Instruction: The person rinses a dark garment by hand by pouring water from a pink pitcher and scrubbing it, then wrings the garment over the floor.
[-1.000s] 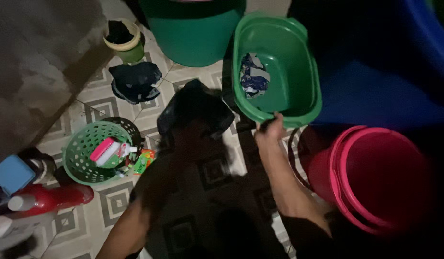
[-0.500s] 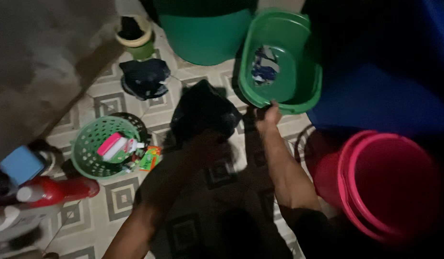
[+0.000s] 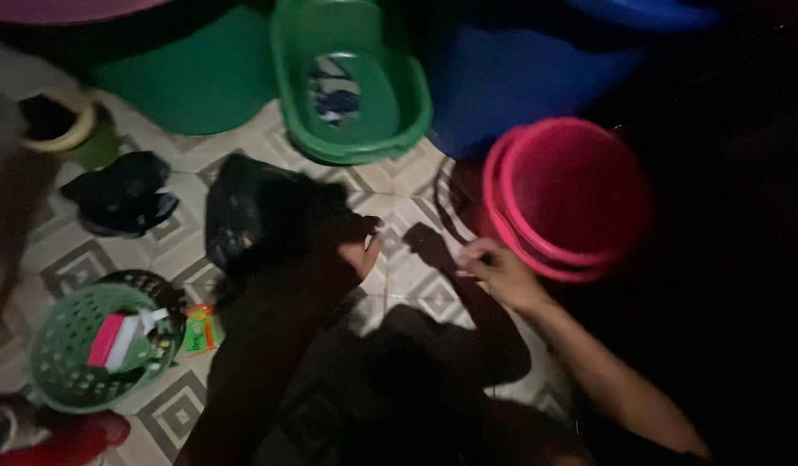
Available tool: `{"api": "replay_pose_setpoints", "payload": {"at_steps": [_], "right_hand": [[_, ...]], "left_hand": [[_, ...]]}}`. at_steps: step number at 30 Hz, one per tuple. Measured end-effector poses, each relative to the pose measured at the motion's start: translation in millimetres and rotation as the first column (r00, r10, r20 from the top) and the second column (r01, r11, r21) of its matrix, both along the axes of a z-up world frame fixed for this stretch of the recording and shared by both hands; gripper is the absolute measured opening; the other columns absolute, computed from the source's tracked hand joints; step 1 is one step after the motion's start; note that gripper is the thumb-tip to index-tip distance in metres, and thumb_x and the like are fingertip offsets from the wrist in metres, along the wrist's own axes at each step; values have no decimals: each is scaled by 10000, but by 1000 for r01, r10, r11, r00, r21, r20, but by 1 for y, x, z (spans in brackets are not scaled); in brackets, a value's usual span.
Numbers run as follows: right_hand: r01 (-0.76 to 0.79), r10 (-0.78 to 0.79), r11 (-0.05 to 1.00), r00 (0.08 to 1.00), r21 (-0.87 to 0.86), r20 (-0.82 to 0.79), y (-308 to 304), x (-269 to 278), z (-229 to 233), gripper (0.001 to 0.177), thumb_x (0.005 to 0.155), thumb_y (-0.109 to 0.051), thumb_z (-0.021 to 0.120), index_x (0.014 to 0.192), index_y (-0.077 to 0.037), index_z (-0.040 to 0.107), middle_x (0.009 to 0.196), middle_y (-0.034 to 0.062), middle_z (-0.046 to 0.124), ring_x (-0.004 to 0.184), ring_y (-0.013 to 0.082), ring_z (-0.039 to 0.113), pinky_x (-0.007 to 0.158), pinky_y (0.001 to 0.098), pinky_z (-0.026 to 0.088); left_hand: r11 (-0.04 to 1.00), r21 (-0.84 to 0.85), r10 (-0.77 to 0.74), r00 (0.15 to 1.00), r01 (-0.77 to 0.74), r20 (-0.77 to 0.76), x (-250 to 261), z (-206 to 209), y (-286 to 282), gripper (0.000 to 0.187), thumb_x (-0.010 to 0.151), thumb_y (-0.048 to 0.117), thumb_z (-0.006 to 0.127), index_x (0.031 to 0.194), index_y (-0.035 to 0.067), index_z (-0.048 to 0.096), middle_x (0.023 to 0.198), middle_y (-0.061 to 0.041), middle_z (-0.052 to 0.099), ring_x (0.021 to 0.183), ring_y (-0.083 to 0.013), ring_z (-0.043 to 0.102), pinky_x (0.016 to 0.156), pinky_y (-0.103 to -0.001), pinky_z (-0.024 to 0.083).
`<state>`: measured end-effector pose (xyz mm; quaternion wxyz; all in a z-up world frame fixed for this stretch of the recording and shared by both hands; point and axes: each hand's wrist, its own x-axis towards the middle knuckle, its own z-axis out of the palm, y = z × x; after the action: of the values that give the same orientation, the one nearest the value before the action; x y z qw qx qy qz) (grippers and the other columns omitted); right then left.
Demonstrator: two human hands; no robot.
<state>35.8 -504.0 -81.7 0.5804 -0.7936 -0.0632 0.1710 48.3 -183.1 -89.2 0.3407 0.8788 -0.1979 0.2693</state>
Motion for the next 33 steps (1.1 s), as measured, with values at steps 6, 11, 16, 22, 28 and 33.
{"api": "replay_pose_setpoints", "payload": {"at_steps": [6, 11, 16, 22, 28, 33], "right_hand": [[306, -211, 823, 947, -478, 242, -104, -54, 87, 195, 951, -244, 741, 950, -56, 687, 929, 66, 742, 898, 160, 688, 867, 359, 557], [472, -84, 441, 868, -763, 489, -154, -9, 187, 257, 1001, -286, 693, 1131, -65, 671, 1121, 180, 659, 987, 303, 664, 847, 447, 532], [862, 467, 163, 361, -480, 807, -211, 83, 269, 330, 1091, -219, 622, 1403, -112, 621, 1505, 198, 524, 1428, 401, 431, 1130, 561, 429], [799, 476, -39, 542, -599, 692, -185, 159, 329, 516, 923, -339, 588, 1406, -155, 602, 1388, 166, 566, 1270, 372, 532, 973, 640, 433], [494, 227, -87, 855, -865, 466, -165, 149, 339, 378, 1119, -250, 402, 1473, -219, 532, 1196, 175, 649, 908, 302, 709, 720, 437, 579], [656, 27, 383, 695, -650, 718, -201, 133, 303, 439, 1063, -243, 436, 1480, -207, 565, 1234, 198, 611, 921, 351, 663, 768, 460, 540]], "left_hand": [[966, 91, -222, 959, 240, -177, -8, 64, -39, 128, 902, 206, 702, 992, 115, 705, 921, -116, 697, 848, -346, 676, 739, -482, 520], [969, 64, -234, 971, 237, -52, 28, 110, -76, 98, 899, 205, 688, 964, 132, 701, 931, -83, 701, 909, -336, 671, 808, -476, 525], [984, 30, -174, 984, 174, 23, 72, 175, -135, 140, 900, 201, 688, 1024, 148, 727, 986, -72, 707, 965, -334, 669, 837, -474, 521], [990, 55, -132, 991, 132, 7, 112, 239, -214, 230, 858, 242, 721, 1062, 135, 730, 1037, -107, 693, 990, -359, 660, 829, -502, 509], [992, 40, -116, 985, 122, -125, 126, 236, -249, 237, 872, 270, 712, 1070, 139, 722, 1073, -122, 687, 1026, -361, 662, 869, -490, 523], [987, 73, -133, 981, 144, -139, 117, 213, -243, 247, 875, 283, 711, 1071, 133, 727, 1051, -135, 682, 1026, -375, 652, 882, -487, 519]]}}
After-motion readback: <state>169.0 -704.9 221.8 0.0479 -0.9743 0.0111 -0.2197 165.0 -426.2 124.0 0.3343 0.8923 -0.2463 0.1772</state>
